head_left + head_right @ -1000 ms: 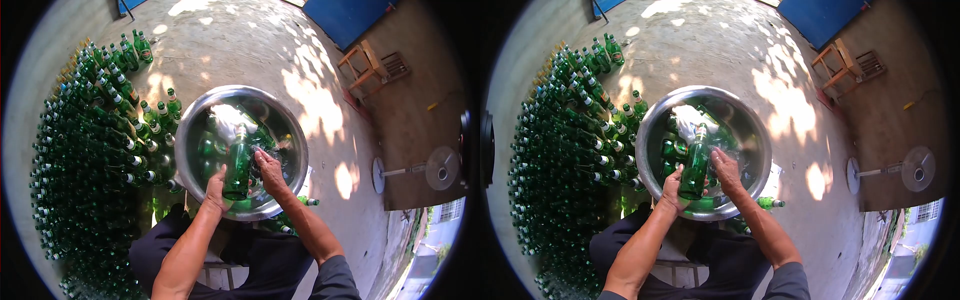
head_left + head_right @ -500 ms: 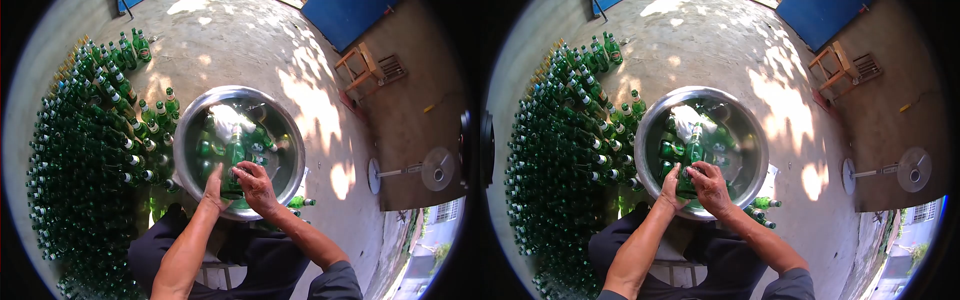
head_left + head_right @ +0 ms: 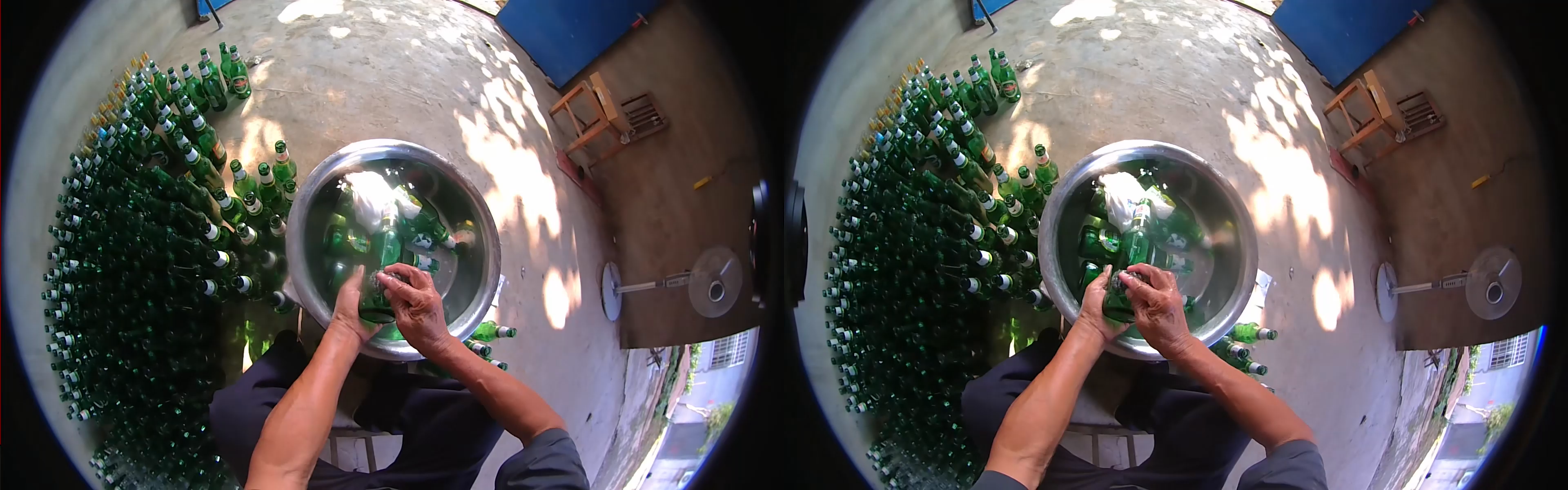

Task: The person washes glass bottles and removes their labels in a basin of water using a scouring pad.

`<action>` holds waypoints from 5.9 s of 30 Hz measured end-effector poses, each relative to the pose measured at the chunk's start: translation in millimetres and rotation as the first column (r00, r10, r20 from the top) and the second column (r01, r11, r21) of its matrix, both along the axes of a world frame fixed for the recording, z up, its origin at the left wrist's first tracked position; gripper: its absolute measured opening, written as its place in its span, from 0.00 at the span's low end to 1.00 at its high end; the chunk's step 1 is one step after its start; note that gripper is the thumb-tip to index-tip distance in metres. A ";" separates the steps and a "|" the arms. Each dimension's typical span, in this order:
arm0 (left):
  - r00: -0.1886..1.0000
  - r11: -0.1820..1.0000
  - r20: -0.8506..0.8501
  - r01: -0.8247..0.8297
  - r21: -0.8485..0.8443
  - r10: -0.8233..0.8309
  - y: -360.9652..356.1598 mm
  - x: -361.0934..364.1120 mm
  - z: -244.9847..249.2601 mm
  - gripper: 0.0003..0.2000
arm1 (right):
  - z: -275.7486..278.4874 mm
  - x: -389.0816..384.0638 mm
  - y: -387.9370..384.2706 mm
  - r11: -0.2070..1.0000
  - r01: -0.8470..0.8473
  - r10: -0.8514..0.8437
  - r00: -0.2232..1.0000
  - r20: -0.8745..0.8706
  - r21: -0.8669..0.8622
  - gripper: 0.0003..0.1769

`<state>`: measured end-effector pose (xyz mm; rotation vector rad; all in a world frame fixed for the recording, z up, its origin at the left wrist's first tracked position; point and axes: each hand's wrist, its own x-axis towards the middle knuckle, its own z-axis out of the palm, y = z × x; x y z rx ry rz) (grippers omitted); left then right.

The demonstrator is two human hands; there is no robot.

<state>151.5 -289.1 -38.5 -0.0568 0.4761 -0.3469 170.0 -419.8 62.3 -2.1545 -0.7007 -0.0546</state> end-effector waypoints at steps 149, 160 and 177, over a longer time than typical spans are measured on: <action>0.873 -0.069 -0.040 0.008 0.998 -0.485 -36.4 -16.1 45.1 0.46 | -72.3 62.9 -67.2 0.945 0.318 -0.314 0.948 0.057 -0.080 0.17; 0.897 0.418 0.005 0.201 0.886 -0.442 -38.3 -28.8 89.2 0.32 | -106.2 76.3 -93.2 0.787 0.551 -0.247 0.692 -0.678 0.276 0.13; 0.942 0.649 -0.089 0.290 0.704 -0.325 -23.0 -63.1 101.7 0.15 | -100.9 78.6 -96.2 0.879 0.367 -0.451 0.849 -0.277 -0.305 0.28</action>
